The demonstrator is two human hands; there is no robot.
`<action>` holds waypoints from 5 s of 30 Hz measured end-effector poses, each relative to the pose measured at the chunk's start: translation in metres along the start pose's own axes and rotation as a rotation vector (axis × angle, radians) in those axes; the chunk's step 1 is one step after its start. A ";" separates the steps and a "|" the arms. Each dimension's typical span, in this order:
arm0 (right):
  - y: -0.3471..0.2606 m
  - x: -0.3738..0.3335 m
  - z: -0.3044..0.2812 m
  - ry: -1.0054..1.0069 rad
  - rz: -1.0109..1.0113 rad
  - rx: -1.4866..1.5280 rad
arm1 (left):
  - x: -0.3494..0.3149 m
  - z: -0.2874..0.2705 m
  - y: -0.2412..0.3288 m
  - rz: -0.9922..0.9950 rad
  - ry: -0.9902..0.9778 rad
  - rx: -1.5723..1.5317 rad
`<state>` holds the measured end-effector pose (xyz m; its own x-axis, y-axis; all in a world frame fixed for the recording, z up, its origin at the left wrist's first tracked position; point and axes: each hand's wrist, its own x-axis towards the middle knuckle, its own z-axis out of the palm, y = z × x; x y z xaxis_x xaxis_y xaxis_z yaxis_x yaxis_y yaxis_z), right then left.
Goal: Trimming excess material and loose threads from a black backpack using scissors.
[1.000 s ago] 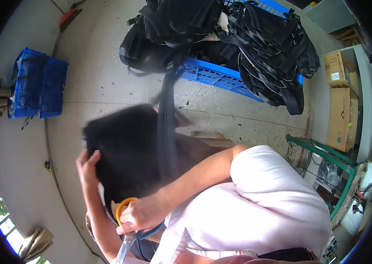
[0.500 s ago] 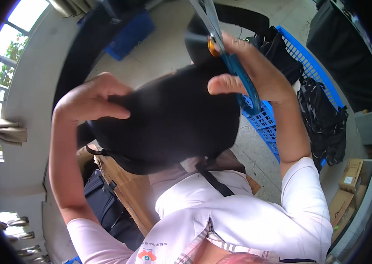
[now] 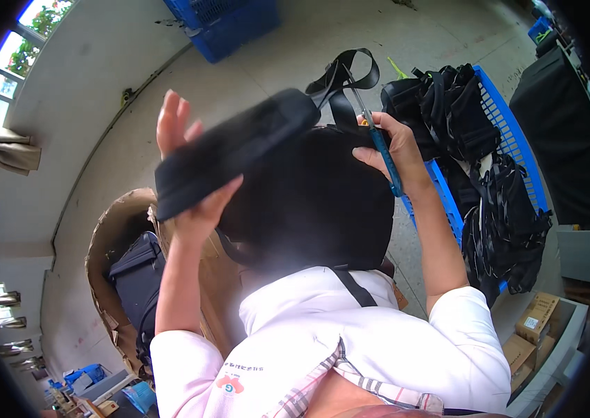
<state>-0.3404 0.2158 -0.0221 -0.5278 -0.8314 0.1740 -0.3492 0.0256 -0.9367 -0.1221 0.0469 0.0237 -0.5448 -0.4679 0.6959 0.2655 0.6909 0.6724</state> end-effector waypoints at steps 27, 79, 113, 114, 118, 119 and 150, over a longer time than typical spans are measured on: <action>-0.049 -0.062 -0.070 0.096 -0.917 -1.101 | -0.064 -0.071 -0.075 -0.725 0.174 -0.393; -0.119 0.003 -0.044 -0.793 -0.568 -1.029 | -0.092 -0.087 -0.036 -0.665 0.269 -0.298; -0.124 0.027 0.006 -0.772 -0.619 -1.012 | -0.107 -0.092 -0.042 -0.636 0.240 -0.406; -0.124 0.028 0.008 -0.772 -0.619 -1.010 | -0.107 -0.093 -0.042 -0.636 0.240 -0.405; -0.119 0.032 0.015 -0.812 -0.598 -0.978 | -0.111 -0.093 -0.040 -0.662 0.276 -0.443; -0.119 0.033 0.016 -0.839 -0.574 -0.980 | -0.112 -0.093 -0.040 -0.670 0.279 -0.447; -0.116 0.046 0.064 -0.786 -0.732 -1.000 | -0.117 -0.094 -0.037 -0.716 0.233 -0.518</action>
<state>-0.2748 0.1394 0.0756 0.4334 -0.9012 -0.0055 -0.8997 -0.4322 -0.0612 0.0068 0.0241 -0.0595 -0.5575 -0.8277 0.0648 0.2803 -0.1141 0.9531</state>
